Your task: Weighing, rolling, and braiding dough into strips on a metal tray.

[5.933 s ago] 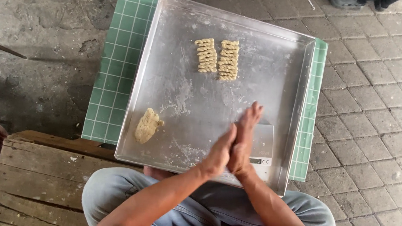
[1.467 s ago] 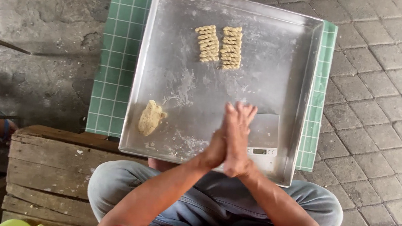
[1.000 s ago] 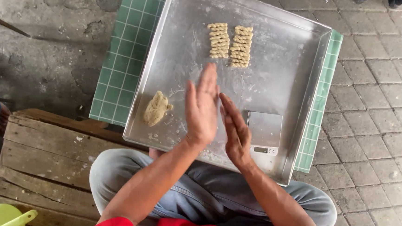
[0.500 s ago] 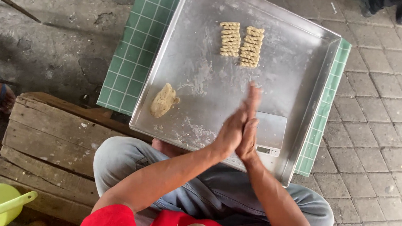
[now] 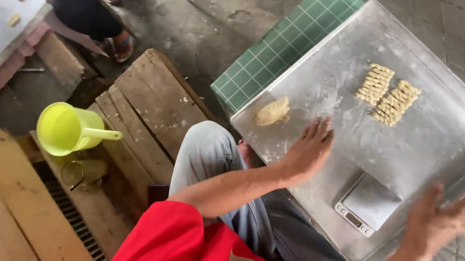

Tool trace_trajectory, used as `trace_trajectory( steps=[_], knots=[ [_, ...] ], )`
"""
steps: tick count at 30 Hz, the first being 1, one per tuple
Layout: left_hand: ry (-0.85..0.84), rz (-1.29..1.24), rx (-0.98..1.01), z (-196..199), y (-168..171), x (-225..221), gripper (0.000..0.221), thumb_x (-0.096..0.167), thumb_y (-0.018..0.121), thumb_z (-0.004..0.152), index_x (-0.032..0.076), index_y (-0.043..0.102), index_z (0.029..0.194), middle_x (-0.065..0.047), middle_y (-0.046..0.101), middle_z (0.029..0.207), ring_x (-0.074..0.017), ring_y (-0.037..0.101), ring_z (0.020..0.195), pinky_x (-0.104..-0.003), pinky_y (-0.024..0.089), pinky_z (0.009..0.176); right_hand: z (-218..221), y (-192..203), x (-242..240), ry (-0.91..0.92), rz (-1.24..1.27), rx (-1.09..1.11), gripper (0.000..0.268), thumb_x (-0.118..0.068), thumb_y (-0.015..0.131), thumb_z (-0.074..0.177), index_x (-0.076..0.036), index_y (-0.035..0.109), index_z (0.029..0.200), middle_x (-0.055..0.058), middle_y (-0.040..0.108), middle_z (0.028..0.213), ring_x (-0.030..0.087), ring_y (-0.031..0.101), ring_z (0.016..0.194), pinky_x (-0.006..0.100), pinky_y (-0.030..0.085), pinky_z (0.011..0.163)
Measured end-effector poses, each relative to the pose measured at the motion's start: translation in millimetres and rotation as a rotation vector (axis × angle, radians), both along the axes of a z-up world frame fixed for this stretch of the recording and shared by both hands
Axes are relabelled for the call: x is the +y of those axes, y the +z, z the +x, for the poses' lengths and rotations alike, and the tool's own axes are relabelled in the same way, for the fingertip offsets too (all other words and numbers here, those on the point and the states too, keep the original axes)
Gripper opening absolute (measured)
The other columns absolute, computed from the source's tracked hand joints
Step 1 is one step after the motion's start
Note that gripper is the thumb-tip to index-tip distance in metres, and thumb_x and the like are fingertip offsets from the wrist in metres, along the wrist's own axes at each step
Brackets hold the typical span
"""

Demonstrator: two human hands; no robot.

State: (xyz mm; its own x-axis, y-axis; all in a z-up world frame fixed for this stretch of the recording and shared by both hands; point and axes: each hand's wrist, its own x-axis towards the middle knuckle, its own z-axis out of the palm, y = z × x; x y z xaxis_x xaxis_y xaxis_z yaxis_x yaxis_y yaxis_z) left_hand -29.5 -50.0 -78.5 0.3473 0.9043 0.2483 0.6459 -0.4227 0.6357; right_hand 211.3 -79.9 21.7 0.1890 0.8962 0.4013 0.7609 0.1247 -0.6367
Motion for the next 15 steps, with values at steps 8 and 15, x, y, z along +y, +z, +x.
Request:
trace_trajectory(
  steps=[8,15],
  knots=[
    [0.324,-0.082,0.344,11.8,-18.1,-12.0,0.079,0.056,0.008,0.106,0.002,0.008,0.163,-0.019,-0.002,0.173,-0.0351,-0.002,0.162,-0.05,0.0,0.132,16.2,-9.1,-9.0,-0.572,-0.827,-0.023,0.099,-0.073,0.008,0.098,0.0,-0.004,0.163,0.02,-0.008,0.171,0.036,-0.015,0.151,0.061,-0.007,0.124],
    [0.354,-0.064,0.545,11.3,-21.9,36.8,0.086,0.066,0.0,0.1,0.011,0.009,0.165,-0.017,0.002,0.172,-0.0339,0.001,0.161,-0.051,-0.001,0.13,33.1,-32.4,-8.9,-0.528,-0.766,-0.103,0.117,-0.087,0.004,0.085,0.002,0.0,0.162,0.02,0.0,0.173,0.033,-0.014,0.149,0.065,-0.007,0.12]
  ],
)
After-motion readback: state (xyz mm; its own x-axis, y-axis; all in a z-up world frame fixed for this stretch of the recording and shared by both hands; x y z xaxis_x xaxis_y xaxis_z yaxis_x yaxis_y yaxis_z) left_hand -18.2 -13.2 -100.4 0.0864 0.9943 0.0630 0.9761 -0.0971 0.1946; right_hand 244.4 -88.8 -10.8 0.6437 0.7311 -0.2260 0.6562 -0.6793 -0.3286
